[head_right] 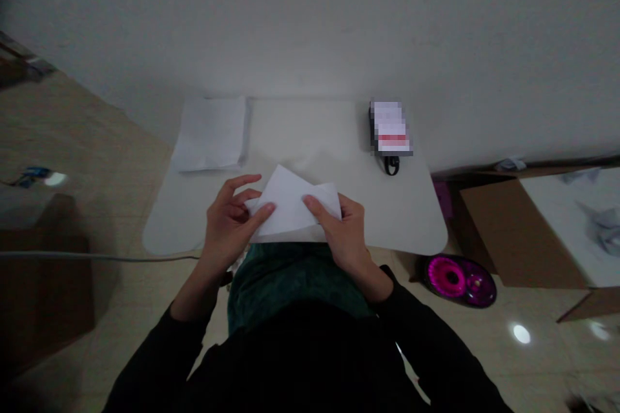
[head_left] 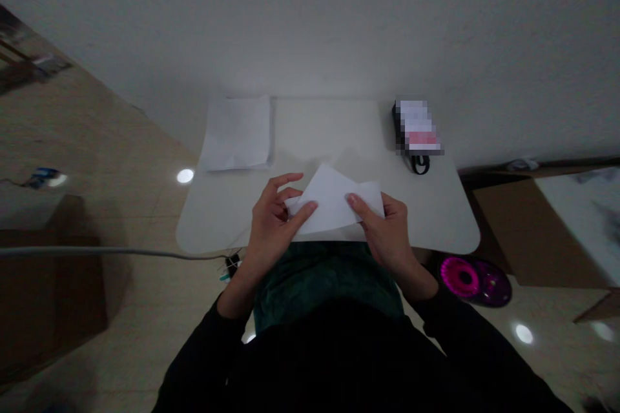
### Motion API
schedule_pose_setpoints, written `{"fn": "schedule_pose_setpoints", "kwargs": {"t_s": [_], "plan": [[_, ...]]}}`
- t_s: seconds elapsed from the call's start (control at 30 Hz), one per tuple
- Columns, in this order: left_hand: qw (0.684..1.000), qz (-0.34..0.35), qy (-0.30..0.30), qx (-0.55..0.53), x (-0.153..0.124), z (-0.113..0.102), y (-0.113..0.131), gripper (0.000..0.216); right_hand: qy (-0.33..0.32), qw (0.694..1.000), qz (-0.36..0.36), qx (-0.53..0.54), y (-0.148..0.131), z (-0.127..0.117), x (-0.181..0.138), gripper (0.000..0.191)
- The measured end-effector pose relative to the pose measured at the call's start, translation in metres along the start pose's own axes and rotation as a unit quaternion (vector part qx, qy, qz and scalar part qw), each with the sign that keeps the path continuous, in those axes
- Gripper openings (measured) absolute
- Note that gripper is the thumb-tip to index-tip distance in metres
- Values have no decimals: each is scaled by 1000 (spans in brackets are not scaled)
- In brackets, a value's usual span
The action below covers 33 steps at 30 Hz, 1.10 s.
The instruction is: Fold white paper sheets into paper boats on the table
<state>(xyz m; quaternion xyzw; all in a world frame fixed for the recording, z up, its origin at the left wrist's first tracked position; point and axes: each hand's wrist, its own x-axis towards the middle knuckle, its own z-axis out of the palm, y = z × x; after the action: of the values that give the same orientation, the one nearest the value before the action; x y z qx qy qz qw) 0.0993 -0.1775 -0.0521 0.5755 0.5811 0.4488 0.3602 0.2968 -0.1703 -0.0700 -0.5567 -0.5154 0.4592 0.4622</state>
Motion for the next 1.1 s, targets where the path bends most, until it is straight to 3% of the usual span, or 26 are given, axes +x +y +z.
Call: {"fn": "schedule_pose_setpoints", "kwargs": {"t_s": [0.07,0.13,0.23,0.3,0.33,0.4,0.53,0.6,0.73,0.93,1.1], "plan": [[1000,-10,6,10,12,-1,2,49,5,998,-54,-31,5,-1,13,39],[999,2,-23,45,23,-4,-3,44,39,978,-173,-106,9,-6,25,60],[984,40,-116,129,31,-4,-16,20,-91,912,-305,-259,18,-14,35,40],[970,69,-121,197,27,0,-23,18,-189,869,-339,-306,26,-18,35,36],[959,95,-105,245,23,2,-25,19,-205,856,-347,-325,29,-19,33,39],[932,150,-99,316,12,6,-28,24,-203,839,-355,-359,36,-20,27,50],[889,251,-156,350,-13,5,-35,43,-198,820,-381,-380,41,-23,12,66],[874,277,-158,366,-24,0,-41,52,-201,818,-384,-379,42,-27,7,62],[864,323,-127,364,-38,-7,-52,44,-196,825,-376,-374,42,-30,-3,49],[917,288,-62,269,-35,-5,-54,16,-165,839,-353,-381,33,-23,-7,25],[947,229,-11,227,-24,3,-46,4,-136,897,-303,-291,29,-17,7,13]]}}
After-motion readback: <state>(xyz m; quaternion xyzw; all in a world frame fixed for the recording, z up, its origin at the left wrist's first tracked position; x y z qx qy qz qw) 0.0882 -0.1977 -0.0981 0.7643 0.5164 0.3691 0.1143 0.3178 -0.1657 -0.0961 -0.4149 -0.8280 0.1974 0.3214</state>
